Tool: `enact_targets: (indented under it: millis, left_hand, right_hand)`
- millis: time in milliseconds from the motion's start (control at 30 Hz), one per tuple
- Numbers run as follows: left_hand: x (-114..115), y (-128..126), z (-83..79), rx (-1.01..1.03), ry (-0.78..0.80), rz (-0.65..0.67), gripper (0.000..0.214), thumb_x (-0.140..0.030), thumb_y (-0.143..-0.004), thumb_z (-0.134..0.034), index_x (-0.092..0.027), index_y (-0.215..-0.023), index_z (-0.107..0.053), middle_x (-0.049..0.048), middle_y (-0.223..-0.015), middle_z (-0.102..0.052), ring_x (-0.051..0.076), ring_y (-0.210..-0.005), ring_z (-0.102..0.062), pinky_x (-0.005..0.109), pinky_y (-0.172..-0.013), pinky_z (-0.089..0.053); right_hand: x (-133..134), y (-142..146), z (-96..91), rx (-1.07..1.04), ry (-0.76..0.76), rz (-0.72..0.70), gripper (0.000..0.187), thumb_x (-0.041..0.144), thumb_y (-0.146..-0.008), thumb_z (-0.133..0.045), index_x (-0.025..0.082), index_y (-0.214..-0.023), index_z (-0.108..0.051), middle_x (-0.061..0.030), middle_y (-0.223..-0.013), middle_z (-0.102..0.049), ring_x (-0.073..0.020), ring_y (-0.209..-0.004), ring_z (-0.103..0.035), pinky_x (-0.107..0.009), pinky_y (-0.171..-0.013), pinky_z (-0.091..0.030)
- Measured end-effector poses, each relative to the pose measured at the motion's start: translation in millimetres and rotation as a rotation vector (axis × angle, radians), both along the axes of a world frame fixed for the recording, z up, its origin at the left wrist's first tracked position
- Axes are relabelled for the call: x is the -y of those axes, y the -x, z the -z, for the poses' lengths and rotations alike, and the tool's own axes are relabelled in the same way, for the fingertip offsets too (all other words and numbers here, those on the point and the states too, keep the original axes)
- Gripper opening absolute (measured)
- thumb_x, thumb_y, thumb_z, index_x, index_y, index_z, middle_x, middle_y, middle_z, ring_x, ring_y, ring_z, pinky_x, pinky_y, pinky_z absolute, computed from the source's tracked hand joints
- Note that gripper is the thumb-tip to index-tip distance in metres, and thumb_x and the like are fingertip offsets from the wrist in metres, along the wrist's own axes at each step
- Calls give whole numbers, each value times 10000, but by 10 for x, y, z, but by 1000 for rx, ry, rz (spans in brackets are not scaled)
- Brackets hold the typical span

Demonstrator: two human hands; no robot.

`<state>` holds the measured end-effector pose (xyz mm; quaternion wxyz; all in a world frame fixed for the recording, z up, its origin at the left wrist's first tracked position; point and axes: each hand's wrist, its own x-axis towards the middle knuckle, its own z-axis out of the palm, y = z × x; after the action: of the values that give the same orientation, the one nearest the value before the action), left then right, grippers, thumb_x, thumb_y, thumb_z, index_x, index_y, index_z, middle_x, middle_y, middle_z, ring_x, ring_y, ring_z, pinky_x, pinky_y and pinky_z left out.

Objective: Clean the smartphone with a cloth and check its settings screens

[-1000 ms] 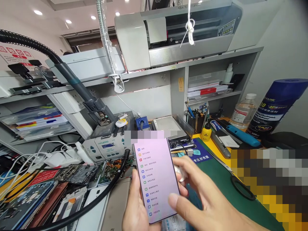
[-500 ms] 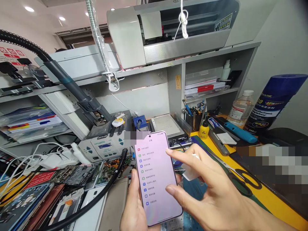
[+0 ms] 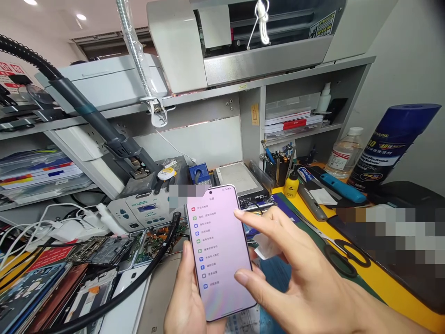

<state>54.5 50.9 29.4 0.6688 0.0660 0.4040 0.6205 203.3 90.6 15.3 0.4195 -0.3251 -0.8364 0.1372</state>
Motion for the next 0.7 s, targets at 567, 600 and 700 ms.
enact_targets:
  millis: [567,600,700]
  left_hand:
    - [5,-93,-81,-208,-476,157,511,-518,-940,-313,-245,-1227,-636,125,-1006,-734,286,-815,-698,431,-712,-575]
    - [0,-99,-82,-225,-479,160,501,-513,-936,-328,-246,-1226,-637,129,-1010,-734,296,-825,-700,436,-710,-577]
    - [-17,-123,-98,-264,-487,154,486,-509,-928,-353,-252,-1228,-636,139,-1003,-736,310,-804,-704,454,-684,-580]
  right_hand:
    - [-114,-299,-278,-166,223,-224,608,177,-901,-469,292,-1488,-361,-44,-874,-581,-268,-856,-553,-474,-810,-501]
    - [-110,-303,-279,-189,232,-223,603,183,-903,-472,301,-1484,-368,-41,-877,-580,-264,-851,-554,-469,-805,-503]
    - [-88,-283,-274,-281,284,-270,591,178,-918,-446,329,-1483,-358,-25,-856,-575,-242,-822,-550,-444,-786,-509]
